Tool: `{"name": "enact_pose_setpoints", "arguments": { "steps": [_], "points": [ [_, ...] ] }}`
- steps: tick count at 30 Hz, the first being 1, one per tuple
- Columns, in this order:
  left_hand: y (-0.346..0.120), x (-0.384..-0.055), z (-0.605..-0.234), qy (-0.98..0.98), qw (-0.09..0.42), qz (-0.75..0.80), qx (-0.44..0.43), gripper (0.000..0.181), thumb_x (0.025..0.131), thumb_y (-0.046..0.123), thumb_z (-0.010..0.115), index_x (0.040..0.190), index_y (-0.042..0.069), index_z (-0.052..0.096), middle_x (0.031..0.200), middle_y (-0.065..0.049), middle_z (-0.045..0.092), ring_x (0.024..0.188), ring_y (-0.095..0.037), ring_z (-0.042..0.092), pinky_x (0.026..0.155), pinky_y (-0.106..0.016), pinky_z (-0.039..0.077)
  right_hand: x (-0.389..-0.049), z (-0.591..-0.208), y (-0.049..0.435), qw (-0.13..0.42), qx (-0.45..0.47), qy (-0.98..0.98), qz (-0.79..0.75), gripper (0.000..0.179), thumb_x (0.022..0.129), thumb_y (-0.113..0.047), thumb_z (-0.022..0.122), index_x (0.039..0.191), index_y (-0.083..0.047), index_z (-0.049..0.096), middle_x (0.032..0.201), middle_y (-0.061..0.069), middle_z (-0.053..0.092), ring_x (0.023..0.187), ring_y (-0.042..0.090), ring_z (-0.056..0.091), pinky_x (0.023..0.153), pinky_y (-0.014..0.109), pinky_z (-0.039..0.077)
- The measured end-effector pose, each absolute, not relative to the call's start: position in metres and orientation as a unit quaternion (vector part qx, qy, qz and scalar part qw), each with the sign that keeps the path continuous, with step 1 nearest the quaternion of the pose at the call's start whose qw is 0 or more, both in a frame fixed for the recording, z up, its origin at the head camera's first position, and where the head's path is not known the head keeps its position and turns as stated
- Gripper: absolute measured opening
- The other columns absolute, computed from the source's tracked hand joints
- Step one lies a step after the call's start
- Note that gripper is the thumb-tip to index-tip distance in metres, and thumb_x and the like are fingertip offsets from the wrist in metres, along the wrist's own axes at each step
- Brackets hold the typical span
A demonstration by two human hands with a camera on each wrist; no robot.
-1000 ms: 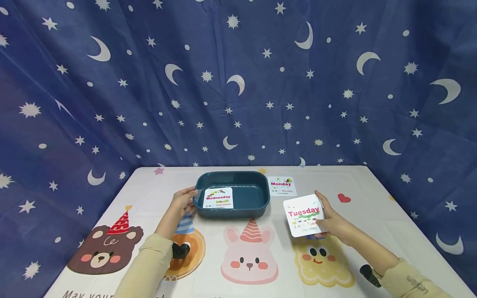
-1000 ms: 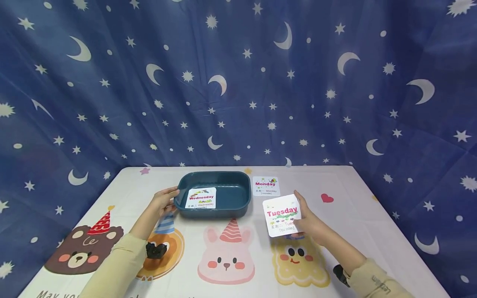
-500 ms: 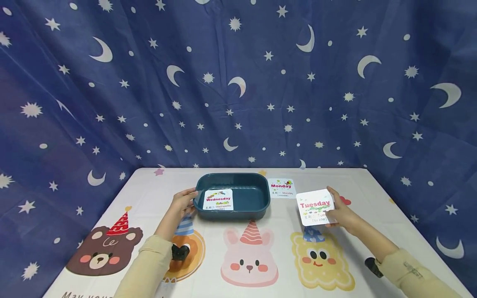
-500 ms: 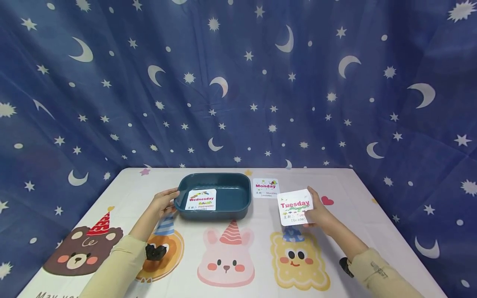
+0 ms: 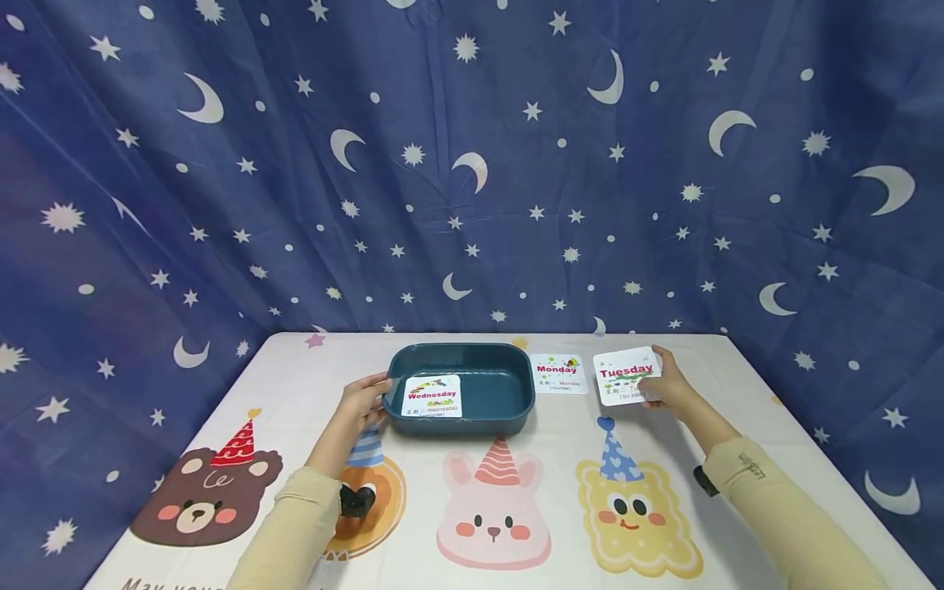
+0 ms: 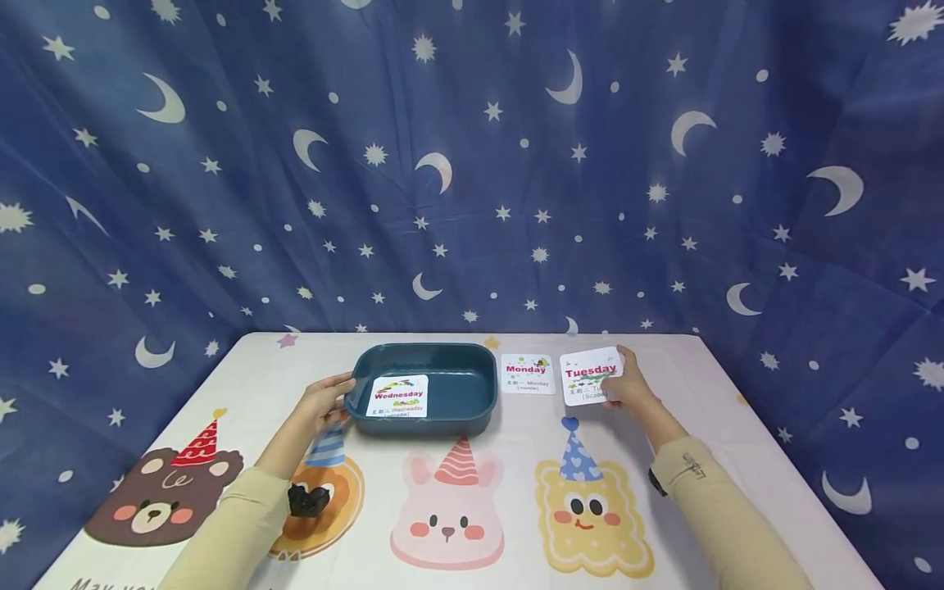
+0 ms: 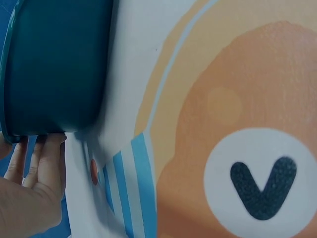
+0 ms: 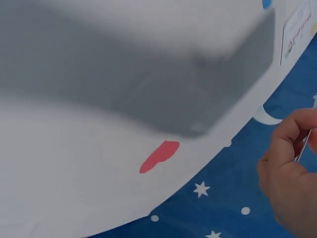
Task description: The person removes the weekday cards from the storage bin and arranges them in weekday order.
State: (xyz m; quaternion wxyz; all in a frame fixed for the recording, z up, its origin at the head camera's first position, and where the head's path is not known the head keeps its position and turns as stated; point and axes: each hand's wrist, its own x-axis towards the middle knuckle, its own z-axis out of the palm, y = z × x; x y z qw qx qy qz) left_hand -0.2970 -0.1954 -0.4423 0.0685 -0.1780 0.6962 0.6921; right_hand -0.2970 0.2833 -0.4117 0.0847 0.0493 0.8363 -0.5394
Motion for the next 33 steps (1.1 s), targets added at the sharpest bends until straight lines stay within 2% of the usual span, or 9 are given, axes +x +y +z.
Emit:
{"name": "enact_pose_setpoints", "arguments": {
  "steps": [10, 13, 17, 20, 26, 28, 31, 33],
  "points": [
    [-0.199, -0.293, -0.444, 0.691, 0.065, 0.698, -0.174, 0.045, 0.095, 0.012, 0.055, 0.137, 0.0, 0.045, 0.123, -0.018, 0.056, 0.076, -0.01, 0.062, 0.062, -0.021, 0.049, -0.338, -0.425, 0.281, 0.053, 0.092, 0.834, -0.542, 0.093, 0.08, 0.012, 0.053, 0.148, 0.0, -0.009, 0.116, 0.029, 0.039, 0.066, 0.009, 0.05, 0.053, 0.02, 0.049],
    [-0.198, -0.293, -0.443, 0.691, 0.068, 0.698, -0.174, 0.045, 0.096, 0.012, 0.054, 0.138, 0.0, 0.044, 0.128, -0.02, 0.053, 0.078, -0.01, 0.062, 0.063, -0.021, 0.049, -0.36, -0.446, 0.294, 0.054, 0.087, 0.836, -0.539, 0.101, 0.077, 0.011, 0.059, 0.149, -0.003, -0.009, 0.115, 0.029, 0.04, 0.069, 0.013, 0.052, 0.055, 0.025, 0.051],
    [-0.197, -0.294, -0.443, 0.695, 0.066, 0.692, -0.181, 0.045, 0.096, 0.014, 0.053, 0.138, 0.001, 0.044, 0.134, -0.023, 0.049, 0.086, -0.014, 0.063, 0.063, -0.021, 0.049, -0.406, -0.495, 0.326, 0.054, 0.048, 0.818, -0.571, 0.117, 0.069, 0.009, 0.071, 0.152, -0.016, -0.008, 0.105, 0.023, 0.046, 0.067, 0.018, 0.053, 0.053, 0.03, 0.052],
    [-0.196, -0.295, -0.442, 0.699, 0.065, 0.688, -0.184, 0.044, 0.096, 0.015, 0.053, 0.138, 0.002, 0.044, 0.136, -0.023, 0.048, 0.089, -0.015, 0.062, 0.063, -0.02, 0.048, -0.428, -0.523, 0.341, 0.059, 0.036, 0.811, -0.581, 0.121, 0.065, 0.011, 0.073, 0.152, -0.02, -0.006, 0.105, 0.022, 0.047, 0.068, 0.02, 0.055, 0.05, 0.032, 0.051],
    [-0.195, -0.295, -0.442, 0.692, 0.067, 0.692, -0.192, 0.044, 0.096, 0.014, 0.054, 0.138, 0.003, 0.046, 0.137, -0.02, 0.047, 0.084, -0.013, 0.06, 0.063, -0.02, 0.046, -0.424, -0.523, 0.329, 0.086, 0.093, 0.856, -0.502, 0.109, 0.073, 0.011, 0.065, 0.151, -0.01, -0.008, 0.12, 0.031, 0.039, 0.077, 0.026, 0.056, 0.056, 0.034, 0.051],
    [-0.195, -0.294, -0.442, 0.691, 0.066, 0.694, -0.19, 0.044, 0.096, 0.013, 0.054, 0.137, 0.003, 0.046, 0.136, -0.02, 0.047, 0.083, -0.012, 0.06, 0.063, -0.02, 0.046, -0.427, -0.535, 0.335, 0.072, 0.073, 0.854, -0.509, 0.111, 0.071, 0.008, 0.067, 0.151, -0.013, -0.006, 0.112, 0.027, 0.045, 0.073, 0.024, 0.055, 0.052, 0.033, 0.05],
    [-0.196, -0.295, -0.442, 0.687, 0.065, 0.699, -0.187, 0.044, 0.096, 0.013, 0.054, 0.137, 0.002, 0.046, 0.13, -0.019, 0.052, 0.082, -0.011, 0.061, 0.062, -0.02, 0.048, -0.425, -0.533, 0.329, 0.075, 0.099, 0.866, -0.485, 0.113, 0.072, 0.006, 0.07, 0.152, -0.016, -0.007, 0.119, 0.027, 0.044, 0.084, 0.028, 0.053, 0.059, 0.037, 0.052],
    [-0.196, -0.295, -0.441, 0.684, 0.065, 0.702, -0.188, 0.043, 0.095, 0.012, 0.055, 0.137, 0.002, 0.046, 0.124, -0.017, 0.056, 0.08, -0.01, 0.062, 0.062, -0.019, 0.048, -0.413, -0.521, 0.316, 0.073, 0.12, 0.876, -0.462, 0.108, 0.073, 0.007, 0.068, 0.151, -0.011, -0.005, 0.125, 0.028, 0.043, 0.094, 0.033, 0.053, 0.066, 0.04, 0.053]
  ]
}}
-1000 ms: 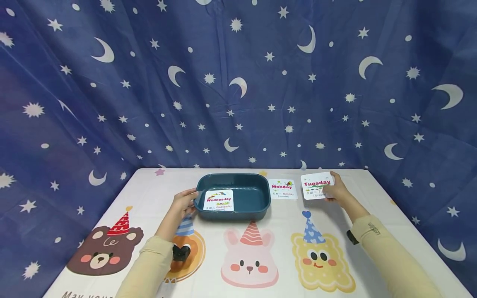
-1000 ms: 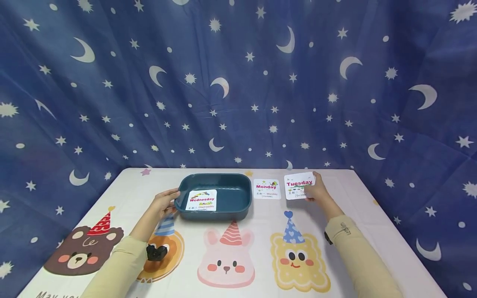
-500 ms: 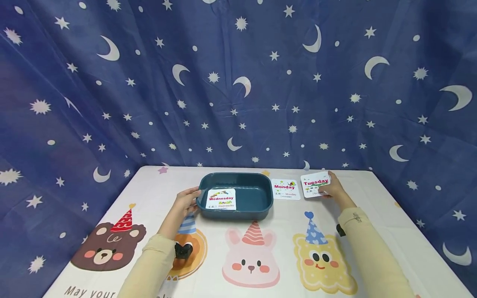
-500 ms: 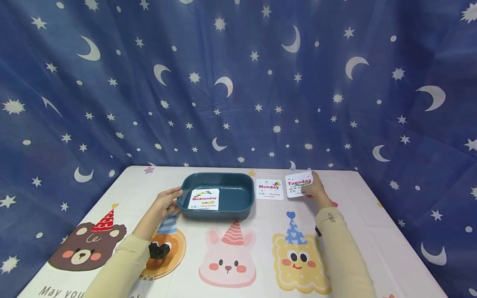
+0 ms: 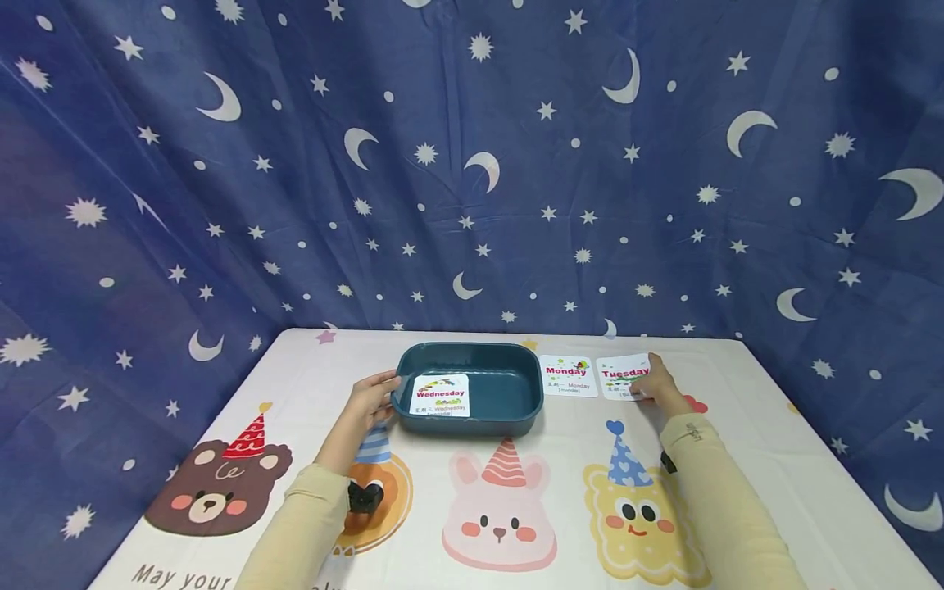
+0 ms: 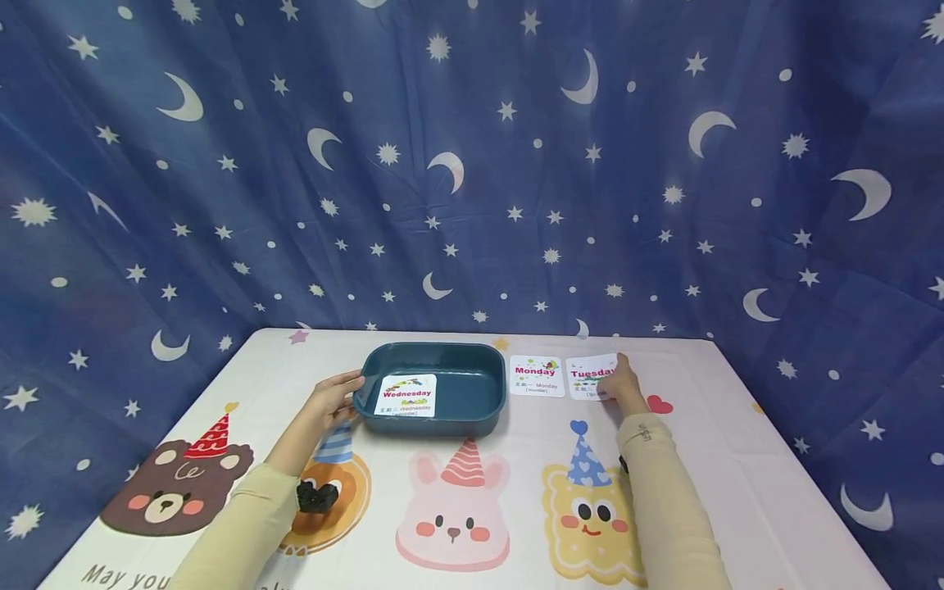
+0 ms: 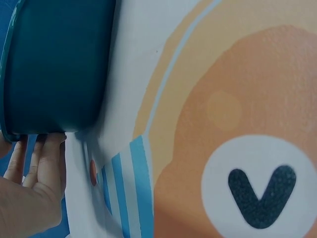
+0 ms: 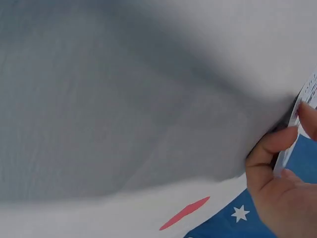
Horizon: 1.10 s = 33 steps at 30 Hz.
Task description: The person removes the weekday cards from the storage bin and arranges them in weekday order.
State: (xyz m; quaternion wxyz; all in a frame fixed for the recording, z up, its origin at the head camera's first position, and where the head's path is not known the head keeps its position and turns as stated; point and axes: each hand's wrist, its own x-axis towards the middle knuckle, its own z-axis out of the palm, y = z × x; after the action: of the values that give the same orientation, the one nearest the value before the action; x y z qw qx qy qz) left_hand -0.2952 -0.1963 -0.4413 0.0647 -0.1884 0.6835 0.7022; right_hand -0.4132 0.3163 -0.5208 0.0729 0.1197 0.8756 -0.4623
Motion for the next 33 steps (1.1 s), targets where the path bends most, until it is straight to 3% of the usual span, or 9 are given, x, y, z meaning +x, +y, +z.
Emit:
{"name": "enact_pose_setpoints", "arguments": {
  "steps": [2, 6, 12, 19, 26, 33],
  "points": [
    [-0.196, -0.296, -0.442, 0.681, 0.064, 0.704, -0.191, 0.043, 0.095, 0.012, 0.055, 0.136, 0.002, 0.047, 0.121, -0.015, 0.058, 0.078, -0.009, 0.062, 0.061, -0.019, 0.049, -0.394, -0.493, 0.295, 0.092, 0.158, 0.895, -0.406, 0.098, 0.079, 0.007, 0.063, 0.149, -0.002, -0.004, 0.135, 0.033, 0.033, 0.107, 0.041, 0.046, 0.078, 0.044, 0.052],
    [-0.196, -0.298, -0.442, 0.681, 0.064, 0.704, -0.191, 0.043, 0.095, 0.012, 0.055, 0.136, 0.002, 0.047, 0.123, -0.016, 0.057, 0.08, -0.01, 0.062, 0.061, -0.02, 0.049, -0.367, -0.463, 0.273, 0.089, 0.175, 0.933, -0.301, 0.075, 0.084, -0.004, 0.06, 0.142, 0.009, 0.015, 0.128, 0.039, 0.031, 0.114, 0.048, 0.037, 0.093, 0.049, 0.042],
    [-0.196, -0.301, -0.44, 0.688, 0.063, 0.698, -0.188, 0.043, 0.096, 0.014, 0.054, 0.137, 0.004, 0.046, 0.131, -0.017, 0.052, 0.09, -0.015, 0.062, 0.064, -0.02, 0.049, -0.354, -0.444, 0.261, 0.095, 0.211, 0.94, -0.25, 0.068, 0.085, -0.015, 0.059, 0.135, 0.013, 0.023, 0.128, 0.039, 0.027, 0.121, 0.049, 0.029, 0.103, 0.055, 0.033],
    [-0.199, -0.297, -0.442, 0.687, 0.06, 0.698, -0.19, 0.043, 0.096, 0.013, 0.054, 0.137, 0.003, 0.047, 0.133, -0.021, 0.051, 0.086, -0.014, 0.063, 0.063, -0.02, 0.05, -0.354, -0.452, 0.264, 0.115, 0.224, 0.929, -0.272, 0.077, 0.086, -0.022, 0.06, 0.137, 0.016, 0.018, 0.127, 0.038, 0.027, 0.119, 0.049, 0.029, 0.105, 0.057, 0.031],
    [-0.201, -0.295, -0.443, 0.692, 0.068, 0.693, -0.191, 0.045, 0.096, 0.015, 0.053, 0.139, 0.004, 0.044, 0.137, -0.019, 0.046, 0.091, -0.015, 0.061, 0.065, -0.02, 0.048, -0.351, -0.449, 0.281, 0.172, 0.184, 0.897, -0.364, 0.08, 0.091, -0.029, 0.047, 0.142, 0.016, 0.006, 0.142, 0.04, 0.011, 0.131, 0.051, 0.02, 0.112, 0.057, 0.019],
    [-0.198, -0.296, -0.443, 0.698, 0.071, 0.687, -0.19, 0.045, 0.097, 0.016, 0.052, 0.139, 0.004, 0.044, 0.137, -0.02, 0.047, 0.097, -0.017, 0.06, 0.068, -0.021, 0.049, -0.349, -0.451, 0.295, 0.201, 0.163, 0.853, -0.454, 0.082, 0.094, -0.024, 0.046, 0.143, 0.015, -0.006, 0.148, 0.037, 0.006, 0.136, 0.046, 0.015, 0.116, 0.052, 0.014]
  ]
}}
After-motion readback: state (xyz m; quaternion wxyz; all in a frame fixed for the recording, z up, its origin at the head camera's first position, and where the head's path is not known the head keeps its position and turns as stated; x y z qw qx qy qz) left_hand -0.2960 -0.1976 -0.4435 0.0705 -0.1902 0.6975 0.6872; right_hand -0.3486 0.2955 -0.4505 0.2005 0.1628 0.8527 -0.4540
